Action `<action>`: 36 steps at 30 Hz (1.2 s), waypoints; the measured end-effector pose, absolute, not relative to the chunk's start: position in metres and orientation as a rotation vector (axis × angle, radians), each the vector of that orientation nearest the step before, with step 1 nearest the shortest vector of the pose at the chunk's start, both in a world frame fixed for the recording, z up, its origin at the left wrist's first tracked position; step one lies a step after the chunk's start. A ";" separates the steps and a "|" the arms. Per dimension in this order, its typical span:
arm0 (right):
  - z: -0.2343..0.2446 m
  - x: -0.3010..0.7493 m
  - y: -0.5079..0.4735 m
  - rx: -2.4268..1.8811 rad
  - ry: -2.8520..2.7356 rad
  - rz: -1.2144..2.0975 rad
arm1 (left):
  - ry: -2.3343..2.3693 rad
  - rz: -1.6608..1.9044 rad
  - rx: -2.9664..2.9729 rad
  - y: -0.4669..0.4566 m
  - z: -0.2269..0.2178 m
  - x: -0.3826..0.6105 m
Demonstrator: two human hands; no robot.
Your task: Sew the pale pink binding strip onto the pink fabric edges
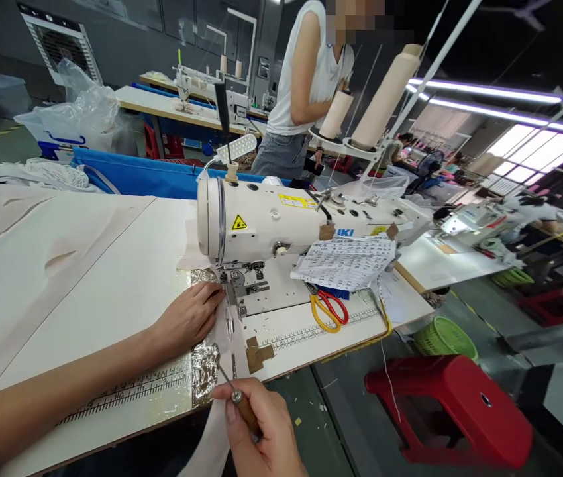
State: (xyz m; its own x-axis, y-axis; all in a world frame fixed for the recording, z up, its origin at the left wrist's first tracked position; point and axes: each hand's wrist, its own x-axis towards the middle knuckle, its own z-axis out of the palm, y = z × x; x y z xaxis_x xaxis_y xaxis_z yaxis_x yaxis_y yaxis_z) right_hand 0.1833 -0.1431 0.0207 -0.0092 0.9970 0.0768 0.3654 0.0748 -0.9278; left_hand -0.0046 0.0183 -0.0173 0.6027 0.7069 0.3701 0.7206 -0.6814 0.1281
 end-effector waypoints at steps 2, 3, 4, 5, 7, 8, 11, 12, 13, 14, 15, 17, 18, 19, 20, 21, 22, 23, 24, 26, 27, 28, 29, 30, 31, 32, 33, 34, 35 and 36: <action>0.035 0.182 -0.137 -1.387 -1.623 0.865 | -1.252 -0.525 -2.798 0.023 -0.014 -0.004; 0.041 0.180 -0.133 -1.354 -1.666 0.849 | -1.258 -0.462 -2.798 0.025 -0.011 -0.003; 0.047 0.178 -0.130 -1.318 -1.698 0.838 | -1.258 -0.399 -2.794 0.028 -0.008 -0.002; 0.052 0.176 -0.128 -1.286 -1.724 0.827 | -1.254 -0.344 -2.785 0.030 -0.004 -0.001; 0.057 0.171 -0.127 -1.253 -1.766 0.793 | -1.237 -0.267 -2.758 0.035 0.002 0.002; 0.057 0.170 -0.127 -1.256 -1.783 0.773 | -1.231 -0.246 -2.744 0.037 0.003 0.003; 0.049 0.173 -0.129 -1.314 -1.824 0.736 | -1.277 -0.308 -2.718 0.043 -0.001 0.002; 0.045 0.176 -0.129 -1.334 -1.839 0.729 | -1.311 -0.380 -2.720 0.046 -0.004 0.000; 0.040 0.179 -0.127 -1.340 -1.862 0.726 | -1.346 -0.476 -2.729 0.048 -0.008 -0.002; 0.036 0.181 -0.125 -1.335 -1.889 0.725 | -1.379 -0.591 -2.738 0.050 -0.012 -0.005; 0.031 0.184 -0.121 -1.327 -1.917 0.721 | -1.404 -0.714 -2.754 0.053 -0.016 -0.007; 0.021 0.186 -0.110 -1.328 -1.951 0.677 | -1.428 -0.964 -2.813 0.057 -0.022 -0.012; 0.016 0.186 -0.103 -1.352 -1.954 0.627 | -1.435 -1.082 -2.850 0.059 -0.024 -0.014; 0.012 0.186 -0.097 -1.393 -1.946 0.568 | -1.441 -1.178 -2.885 0.061 -0.025 -0.016; 0.009 0.184 -0.090 -1.440 -1.934 0.510 | -1.447 -1.246 -2.916 0.063 -0.025 -0.018; 0.005 0.182 -0.084 -1.480 -1.925 0.462 | -1.453 -1.284 -2.939 0.064 -0.025 -0.019; 0.003 0.180 -0.078 -1.507 -1.919 0.425 | -1.457 -1.299 -2.952 0.065 -0.024 -0.019; 0.001 0.178 -0.072 -1.522 -1.919 0.397 | -1.458 -1.296 -2.960 0.066 -0.024 -0.020; -0.001 0.175 -0.067 -1.526 -1.925 0.371 | -1.458 -1.285 -2.965 0.066 -0.023 -0.020; -0.005 0.170 -0.058 -1.533 -1.943 0.311 | -1.465 -1.278 -2.969 0.066 -0.023 -0.021; -0.007 0.168 -0.054 -1.545 -1.951 0.277 | -1.471 -1.277 -2.967 0.066 -0.023 -0.021; -0.008 0.166 -0.051 -1.562 -1.958 0.246 | -1.479 -1.278 -2.966 0.066 -0.023 -0.021; -0.010 0.165 -0.048 -1.583 -1.964 0.221 | -1.486 -1.280 -2.964 0.066 -0.023 -0.021; -0.012 0.164 -0.046 -1.599 -1.970 0.203 | -1.492 -1.284 -2.963 0.066 -0.023 -0.021; -0.013 0.163 -0.044 -1.607 -1.980 0.193 | -1.497 -1.289 -2.962 0.065 -0.023 -0.021; -0.015 0.163 -0.042 -1.607 -1.992 0.189 | -1.501 -1.292 -2.962 0.065 -0.023 -0.021; -0.016 0.162 -0.041 -1.601 -2.004 0.189 | -1.504 -1.297 -2.962 0.065 -0.022 -0.021; -0.017 0.162 -0.040 -1.591 -2.013 0.187 | -1.504 -1.307 -2.961 0.065 -0.022 -0.020; -0.018 0.162 -0.040 -1.579 -2.020 0.182 | -1.504 -1.318 -2.962 0.065 -0.022 -0.020; -0.018 0.162 -0.039 -1.568 -2.024 0.171 | -1.504 -1.330 -2.962 0.065 -0.021 -0.020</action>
